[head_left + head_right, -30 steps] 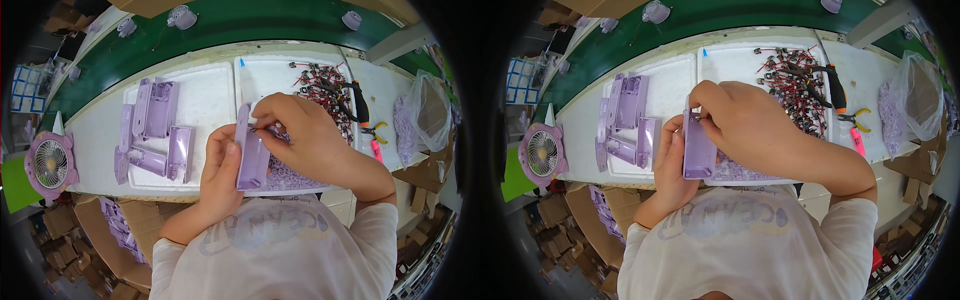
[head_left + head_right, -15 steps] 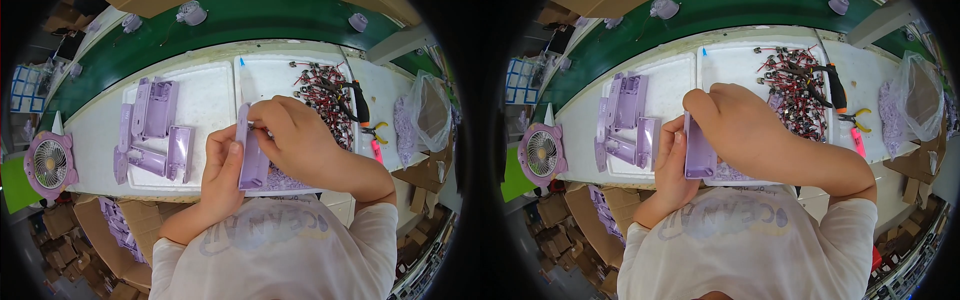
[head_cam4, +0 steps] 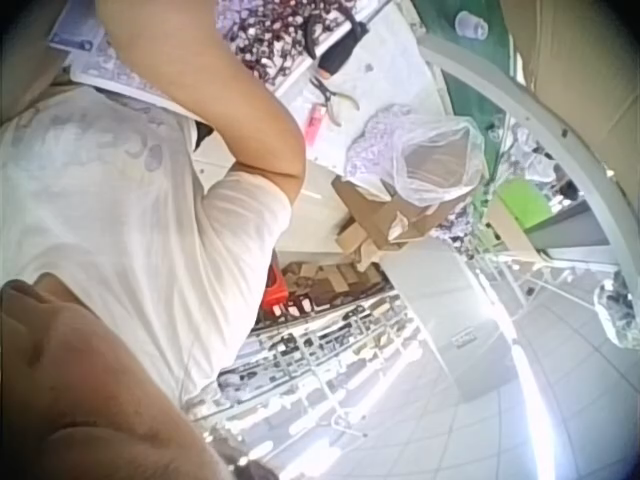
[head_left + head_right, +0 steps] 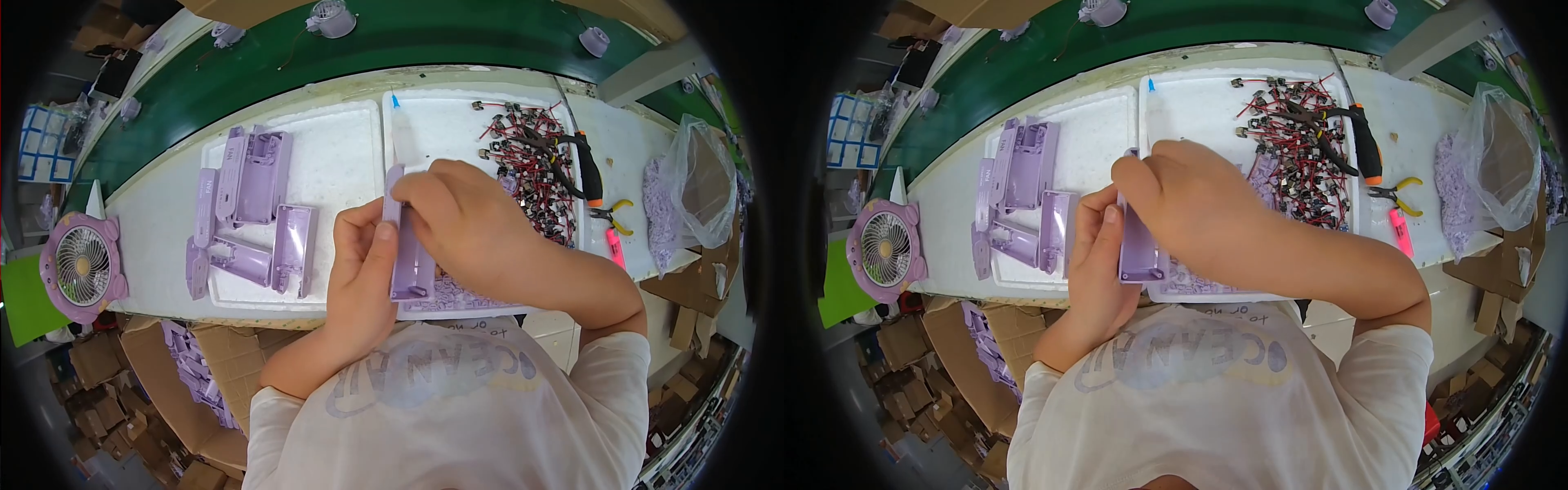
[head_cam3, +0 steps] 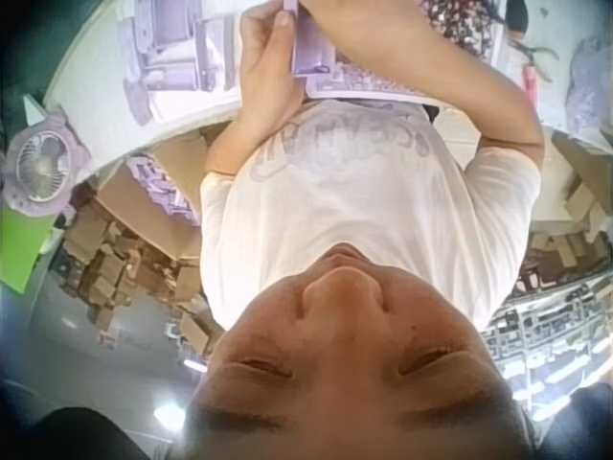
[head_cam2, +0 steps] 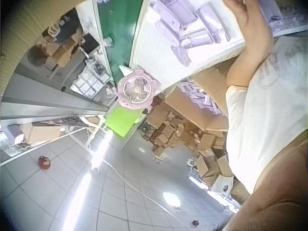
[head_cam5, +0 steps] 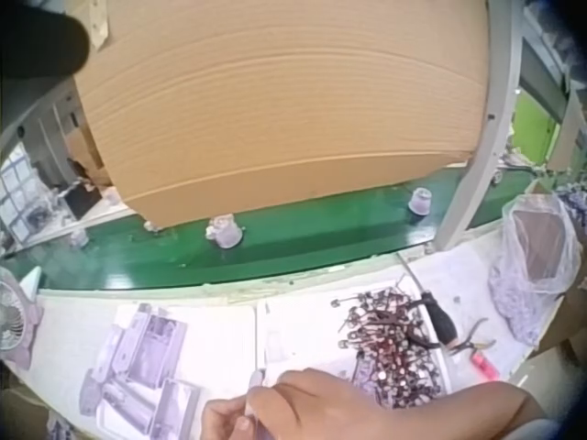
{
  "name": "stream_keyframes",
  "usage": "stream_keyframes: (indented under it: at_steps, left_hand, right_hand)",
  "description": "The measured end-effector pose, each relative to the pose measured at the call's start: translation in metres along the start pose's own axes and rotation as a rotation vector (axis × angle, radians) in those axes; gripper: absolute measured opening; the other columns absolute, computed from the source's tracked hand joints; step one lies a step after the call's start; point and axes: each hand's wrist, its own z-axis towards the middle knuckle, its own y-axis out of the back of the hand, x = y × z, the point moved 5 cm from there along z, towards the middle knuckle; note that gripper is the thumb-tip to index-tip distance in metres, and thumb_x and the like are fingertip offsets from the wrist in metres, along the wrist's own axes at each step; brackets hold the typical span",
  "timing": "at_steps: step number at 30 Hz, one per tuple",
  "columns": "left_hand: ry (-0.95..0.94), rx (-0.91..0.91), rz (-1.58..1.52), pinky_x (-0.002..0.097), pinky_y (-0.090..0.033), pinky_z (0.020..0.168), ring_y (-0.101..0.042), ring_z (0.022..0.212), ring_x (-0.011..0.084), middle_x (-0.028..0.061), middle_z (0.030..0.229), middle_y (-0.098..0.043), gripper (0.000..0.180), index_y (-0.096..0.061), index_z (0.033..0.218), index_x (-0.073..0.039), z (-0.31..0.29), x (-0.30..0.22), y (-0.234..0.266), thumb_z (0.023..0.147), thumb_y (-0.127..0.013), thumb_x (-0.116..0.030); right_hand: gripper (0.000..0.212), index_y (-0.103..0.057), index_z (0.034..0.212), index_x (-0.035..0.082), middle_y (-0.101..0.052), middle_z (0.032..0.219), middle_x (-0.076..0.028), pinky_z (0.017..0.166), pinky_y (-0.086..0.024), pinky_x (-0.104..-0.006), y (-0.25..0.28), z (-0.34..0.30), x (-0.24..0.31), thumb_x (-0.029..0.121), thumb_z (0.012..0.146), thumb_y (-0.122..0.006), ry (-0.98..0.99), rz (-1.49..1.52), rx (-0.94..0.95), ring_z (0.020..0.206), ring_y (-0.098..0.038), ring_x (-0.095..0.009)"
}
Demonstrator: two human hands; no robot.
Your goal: The person assembles a portable fan by installing internal circuitry and wires into the fan housing, securing components with screws using a screwdriver and pliers.
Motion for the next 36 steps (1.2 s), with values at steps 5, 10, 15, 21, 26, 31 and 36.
stream_keyframes:
  at_steps: [5, 10, 15, 21, 26, 31, 36]
  left_hand:
    - [0.110, 0.030, -0.189, 0.0340, -0.051, 0.073, -0.056, 0.089, 0.0172, 0.0112, 0.107, -0.050, 0.027, -0.033, 0.117, -0.007, 0.003, -0.007, -0.003, 0.096, -0.039, -0.021]
    - [0.117, 0.044, -0.180, 0.0357, -0.052, 0.071, -0.057, 0.088, 0.0187, 0.0121, 0.107, -0.050, 0.028, -0.033, 0.118, -0.008, 0.002, -0.003, 0.000, 0.096, -0.039, -0.024]
    - [0.121, 0.021, -0.166, 0.0354, -0.053, 0.071, -0.056, 0.089, 0.0182, 0.0121, 0.108, -0.049, 0.028, -0.033, 0.117, -0.008, 0.001, -0.001, -0.001, 0.096, -0.039, -0.024]
    - [0.098, 0.014, -0.165, 0.0356, -0.053, 0.071, -0.056, 0.089, 0.0184, 0.0124, 0.107, -0.049, 0.027, -0.033, 0.117, -0.007, 0.001, -0.001, 0.001, 0.095, -0.040, -0.023]
    - [0.091, 0.011, -0.204, 0.0361, -0.052, 0.070, -0.057, 0.087, 0.0189, 0.0127, 0.107, -0.049, 0.027, -0.033, 0.117, -0.007, 0.000, -0.001, 0.003, 0.095, -0.040, -0.022]
    - [0.119, -0.094, -0.085, 0.0382, -0.049, 0.069, -0.057, 0.083, 0.0242, 0.0135, 0.102, -0.054, 0.028, -0.039, 0.113, -0.003, 0.000, 0.002, 0.000, 0.096, -0.038, -0.025]
    - [0.160, -0.080, -0.191, 0.0375, -0.050, 0.070, -0.057, 0.087, 0.0227, 0.0129, 0.104, -0.054, 0.031, -0.040, 0.115, -0.002, 0.003, 0.002, 0.005, 0.095, -0.037, -0.025]
  right_hand:
    - [0.028, -0.048, 0.094, 0.002, -0.056, 0.081, -0.014, 0.061, -0.048, -0.0365, 0.008, 0.004, -0.007, -0.006, 0.069, -0.058, -0.216, 0.176, 0.065, 0.072, -0.058, -0.030]
    - [0.027, -0.048, 0.094, 0.002, -0.057, 0.084, -0.013, 0.063, -0.048, -0.0367, 0.007, 0.006, -0.007, -0.006, 0.070, -0.057, -0.171, 0.134, 0.078, 0.075, -0.059, -0.029]
    - [0.025, -0.048, 0.094, 0.003, -0.057, 0.081, -0.012, 0.062, -0.047, -0.0378, 0.004, 0.009, -0.006, -0.004, 0.071, -0.057, -0.161, 0.102, 0.126, 0.073, -0.058, -0.030]
    - [0.019, -0.045, 0.089, 0.001, -0.055, 0.074, -0.014, 0.059, -0.046, -0.0377, -0.001, 0.012, -0.004, 0.002, 0.073, -0.055, -0.122, 0.066, 0.154, 0.071, -0.055, -0.030]
    - [0.020, -0.042, 0.086, -0.001, -0.054, 0.071, -0.017, 0.057, -0.045, -0.0372, -0.005, 0.008, -0.002, 0.007, 0.073, -0.054, -0.048, 0.040, 0.120, 0.069, -0.054, -0.030]
    - [0.023, -0.048, 0.092, 0.005, -0.057, 0.079, -0.012, 0.062, -0.046, -0.0382, -0.010, 0.001, -0.012, -0.002, 0.072, -0.057, -0.191, 0.084, 0.165, 0.075, -0.057, -0.031]
    - [0.017, -0.049, 0.092, 0.002, -0.056, 0.079, -0.014, 0.062, -0.046, -0.0367, -0.008, 0.003, -0.020, 0.003, 0.075, -0.055, -0.291, 0.198, 0.201, 0.075, -0.057, -0.029]
